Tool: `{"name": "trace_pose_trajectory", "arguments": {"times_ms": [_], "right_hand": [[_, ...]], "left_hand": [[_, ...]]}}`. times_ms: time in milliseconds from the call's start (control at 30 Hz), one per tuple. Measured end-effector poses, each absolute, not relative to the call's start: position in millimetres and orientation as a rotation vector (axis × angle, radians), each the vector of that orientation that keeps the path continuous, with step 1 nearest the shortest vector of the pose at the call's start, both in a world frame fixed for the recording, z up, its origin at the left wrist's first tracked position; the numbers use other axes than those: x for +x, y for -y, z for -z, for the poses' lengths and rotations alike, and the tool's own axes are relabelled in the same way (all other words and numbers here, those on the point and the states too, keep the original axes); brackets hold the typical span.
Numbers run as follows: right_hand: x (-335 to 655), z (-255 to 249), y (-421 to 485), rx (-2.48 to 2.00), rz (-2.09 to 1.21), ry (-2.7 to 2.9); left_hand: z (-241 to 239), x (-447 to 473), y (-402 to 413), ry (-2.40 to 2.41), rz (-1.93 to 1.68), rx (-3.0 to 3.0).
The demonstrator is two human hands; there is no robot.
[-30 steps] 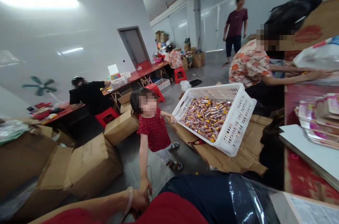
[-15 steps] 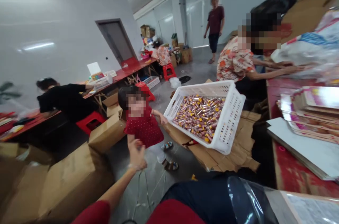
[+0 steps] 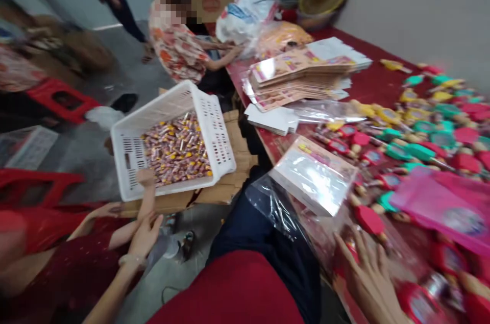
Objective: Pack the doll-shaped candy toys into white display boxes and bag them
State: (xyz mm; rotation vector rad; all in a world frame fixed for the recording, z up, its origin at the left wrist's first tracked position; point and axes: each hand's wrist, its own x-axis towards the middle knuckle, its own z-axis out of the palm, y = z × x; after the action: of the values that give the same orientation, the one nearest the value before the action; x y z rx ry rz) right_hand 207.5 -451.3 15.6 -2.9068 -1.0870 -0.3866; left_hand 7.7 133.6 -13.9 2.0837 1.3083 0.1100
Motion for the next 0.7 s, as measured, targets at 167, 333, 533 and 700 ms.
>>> {"name": "trace_pose_trajectory", "arguments": {"times_ms": [167,333,533,700], "right_hand": [[201.8,-25.6,429.0,-2.908,0.316,1.145],[203.4,-11.1,419.8,-2.866,0.341,1.444],[204.5,12.4,444.1,-2.584,0.376,1.558],[194.7,17.1,445.1,-2.520,0.342,0.875]], "left_hand": [[-4.8,97.3,-84.5,-0.425,0.006,2.206],[3.0,237.3,-15.7,0.714,-0.534,2.567],[4.9,320.8,-6.4,1.735,-0.258,2.276],[-2.1,302.6,-3.5,1.431,-0.217,2.210]]}}
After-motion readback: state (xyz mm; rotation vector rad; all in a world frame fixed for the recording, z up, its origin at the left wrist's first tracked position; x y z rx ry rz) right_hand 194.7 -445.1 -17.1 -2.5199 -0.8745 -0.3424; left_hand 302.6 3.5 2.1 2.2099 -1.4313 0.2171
